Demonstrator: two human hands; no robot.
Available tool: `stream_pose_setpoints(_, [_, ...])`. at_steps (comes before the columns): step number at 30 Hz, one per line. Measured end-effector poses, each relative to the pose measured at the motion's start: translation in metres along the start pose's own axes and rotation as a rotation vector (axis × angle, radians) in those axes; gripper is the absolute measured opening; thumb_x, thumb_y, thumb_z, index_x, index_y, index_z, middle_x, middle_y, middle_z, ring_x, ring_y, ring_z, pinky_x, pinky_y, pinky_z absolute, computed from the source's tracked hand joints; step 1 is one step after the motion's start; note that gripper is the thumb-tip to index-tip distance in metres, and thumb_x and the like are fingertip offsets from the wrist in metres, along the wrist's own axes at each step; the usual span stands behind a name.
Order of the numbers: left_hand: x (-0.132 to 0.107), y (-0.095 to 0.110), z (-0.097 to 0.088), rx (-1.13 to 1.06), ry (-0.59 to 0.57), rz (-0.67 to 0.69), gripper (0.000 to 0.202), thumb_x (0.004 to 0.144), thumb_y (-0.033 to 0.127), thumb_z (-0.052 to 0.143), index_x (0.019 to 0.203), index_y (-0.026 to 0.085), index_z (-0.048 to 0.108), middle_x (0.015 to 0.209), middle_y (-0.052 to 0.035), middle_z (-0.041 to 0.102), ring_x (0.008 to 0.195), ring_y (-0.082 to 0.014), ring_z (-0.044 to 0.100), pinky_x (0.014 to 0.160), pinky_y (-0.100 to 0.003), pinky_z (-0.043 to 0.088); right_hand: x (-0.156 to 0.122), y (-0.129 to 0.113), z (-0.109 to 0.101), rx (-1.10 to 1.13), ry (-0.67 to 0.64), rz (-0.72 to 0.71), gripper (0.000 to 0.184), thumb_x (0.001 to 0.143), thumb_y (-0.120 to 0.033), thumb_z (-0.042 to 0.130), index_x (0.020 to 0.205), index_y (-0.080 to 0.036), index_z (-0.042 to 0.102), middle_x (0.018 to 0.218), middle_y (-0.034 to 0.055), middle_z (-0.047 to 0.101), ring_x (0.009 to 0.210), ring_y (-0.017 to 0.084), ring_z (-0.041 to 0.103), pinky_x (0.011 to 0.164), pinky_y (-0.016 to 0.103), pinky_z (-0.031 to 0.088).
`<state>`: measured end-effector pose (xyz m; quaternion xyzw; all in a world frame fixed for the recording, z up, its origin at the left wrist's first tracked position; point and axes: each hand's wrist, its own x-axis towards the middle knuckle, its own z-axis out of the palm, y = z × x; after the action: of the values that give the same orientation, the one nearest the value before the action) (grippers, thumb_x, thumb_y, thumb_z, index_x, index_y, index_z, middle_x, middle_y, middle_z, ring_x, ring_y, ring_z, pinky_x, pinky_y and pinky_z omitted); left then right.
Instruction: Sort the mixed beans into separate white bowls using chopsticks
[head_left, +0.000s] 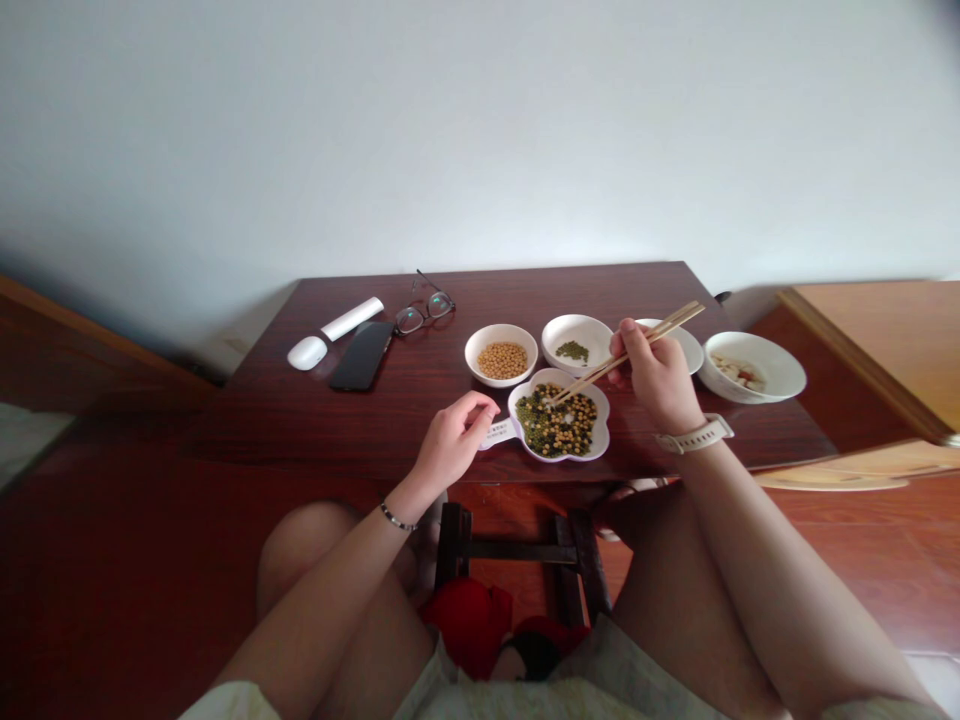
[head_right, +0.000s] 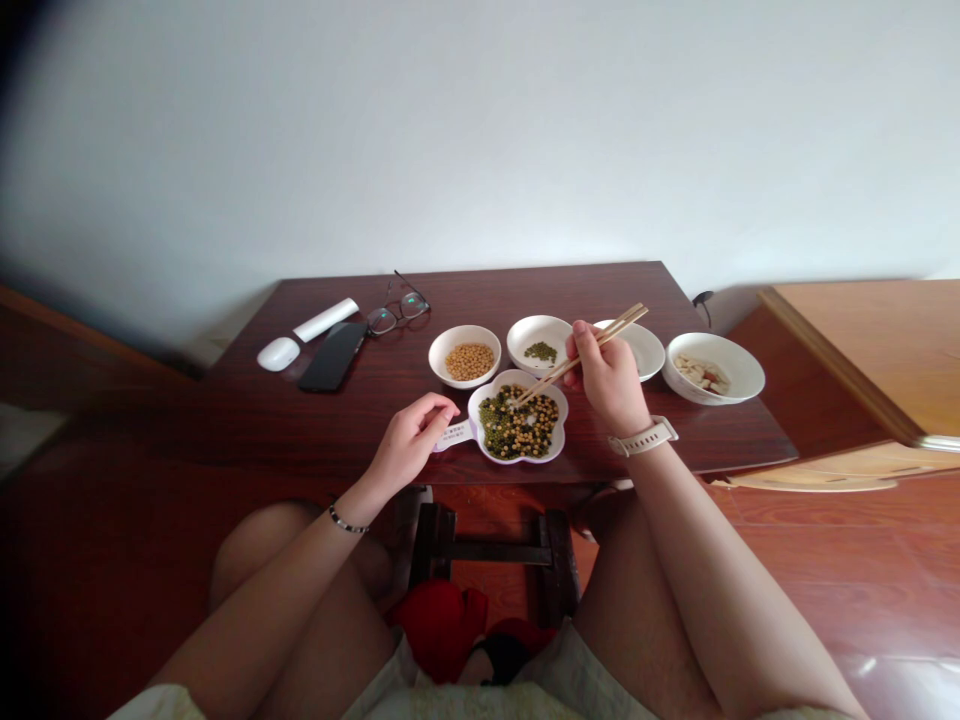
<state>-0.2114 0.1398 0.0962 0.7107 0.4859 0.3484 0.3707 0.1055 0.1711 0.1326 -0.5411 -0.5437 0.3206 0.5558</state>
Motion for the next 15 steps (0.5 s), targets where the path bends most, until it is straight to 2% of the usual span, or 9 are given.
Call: stream_pose_setpoints(15, [-0.0003,0.0008,0.0003,0.001,-0.008,-0.003,0.028,0.113,0.045,0.062,0.107,0.021,0.076,0.106,-0.0055,0.085,0.081,-0.0180,0.075,0.068,-0.025,0.053,0.0003,0.0024,-0.0024,-0.017,-0.014,-0.005,0.060,0.106,-0.078,0.062,0.080,-0.023,0.066,0.054,0.0013,0.062,0.048,0.015,0.058,0.047,0.027,0.041])
